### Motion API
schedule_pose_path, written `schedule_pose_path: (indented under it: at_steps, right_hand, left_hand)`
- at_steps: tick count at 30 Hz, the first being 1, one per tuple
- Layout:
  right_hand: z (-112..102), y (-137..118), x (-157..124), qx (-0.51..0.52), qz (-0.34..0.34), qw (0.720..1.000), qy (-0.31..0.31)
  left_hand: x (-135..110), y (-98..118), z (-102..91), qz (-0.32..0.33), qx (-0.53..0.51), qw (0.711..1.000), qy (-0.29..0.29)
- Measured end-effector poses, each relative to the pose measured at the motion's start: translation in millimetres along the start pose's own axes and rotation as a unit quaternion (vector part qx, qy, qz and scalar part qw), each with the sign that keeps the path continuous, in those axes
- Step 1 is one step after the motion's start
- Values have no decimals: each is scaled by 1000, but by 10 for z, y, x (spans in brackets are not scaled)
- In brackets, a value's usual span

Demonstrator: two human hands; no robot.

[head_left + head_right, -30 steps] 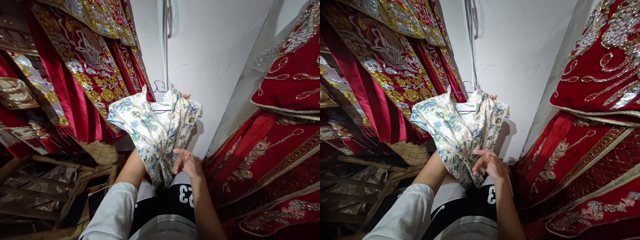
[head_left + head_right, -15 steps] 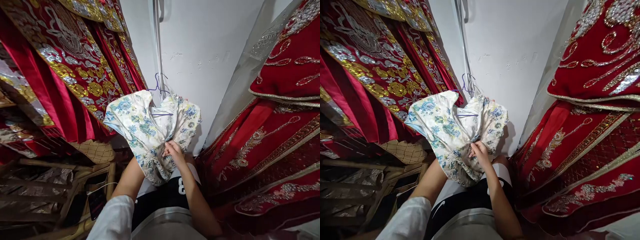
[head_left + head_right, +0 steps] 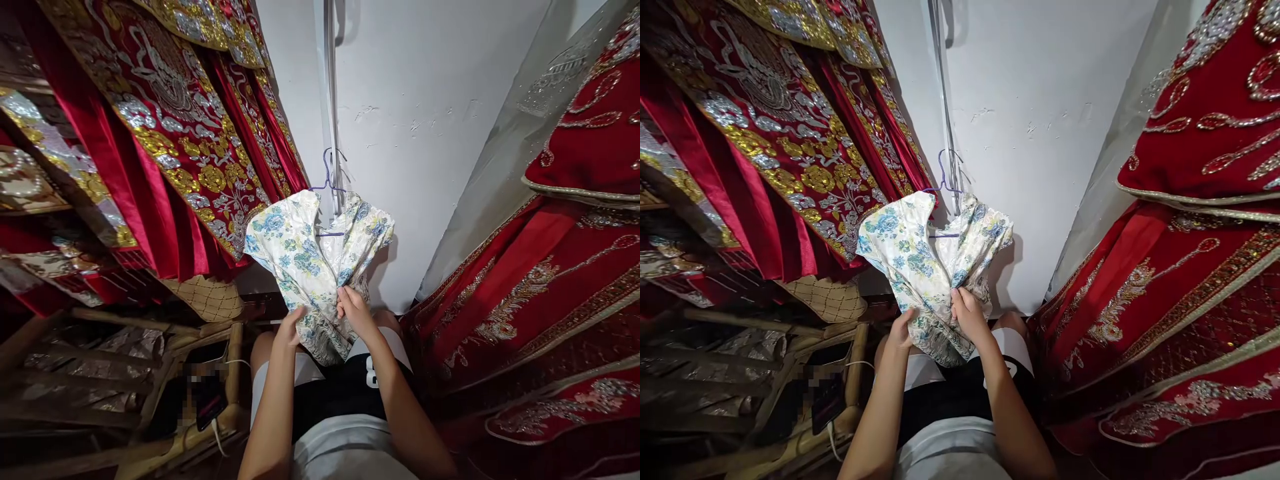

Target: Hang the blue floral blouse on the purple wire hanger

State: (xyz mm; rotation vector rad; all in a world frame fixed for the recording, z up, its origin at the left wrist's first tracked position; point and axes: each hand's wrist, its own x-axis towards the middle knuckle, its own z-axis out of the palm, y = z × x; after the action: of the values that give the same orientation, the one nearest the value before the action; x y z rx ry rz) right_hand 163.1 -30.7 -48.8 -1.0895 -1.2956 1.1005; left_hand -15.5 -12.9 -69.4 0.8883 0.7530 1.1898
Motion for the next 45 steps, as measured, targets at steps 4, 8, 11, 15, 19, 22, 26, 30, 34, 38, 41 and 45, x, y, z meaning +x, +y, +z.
schedule_pose_path:
  at_steps: [4,8,11,15,19,22,26,30,34,38,41,45]
  right_hand:
    - [-28,-17,24,-7,-12,999,42]
    - [-56,-78,18,21,6,996,92]
    - [-52,-113,4,63,18,993,101]
    - [-29,-110,-21,82,10,989,122]
    - [23,-69,-41,88,-7,993,72]
    - [56,-45,-54,84,-11,996,28]
    - [54,-61,-48,74,3,997,14]
    - [-4,-242,153,95,12,993,74]
    - [-121,-697,673,104,1,988,111]
    - [-160,-1223,1235,133,4,983,125]
    - [-126,-1503,1424,148,-6,979,138]
    - [-120,-1634,1365,125,-47,985,108]
  left_hand:
    - [-37,29,174,-26,37,999,15]
    - [-19,-21,296,11,95,994,47]
    - [34,-96,278,91,152,971,160]
    - [15,-208,276,242,246,877,335]
    - [-51,-316,440,311,345,853,238]
    - [-49,-343,583,271,347,891,110]
    - [-25,-331,647,248,357,898,69]
    - [9,-387,602,269,385,881,61]
    - [77,-461,567,273,416,866,51]
    - [74,-517,542,280,439,853,18]
    - [21,-573,487,276,456,846,2]
    - [61,-434,452,256,466,846,-39]
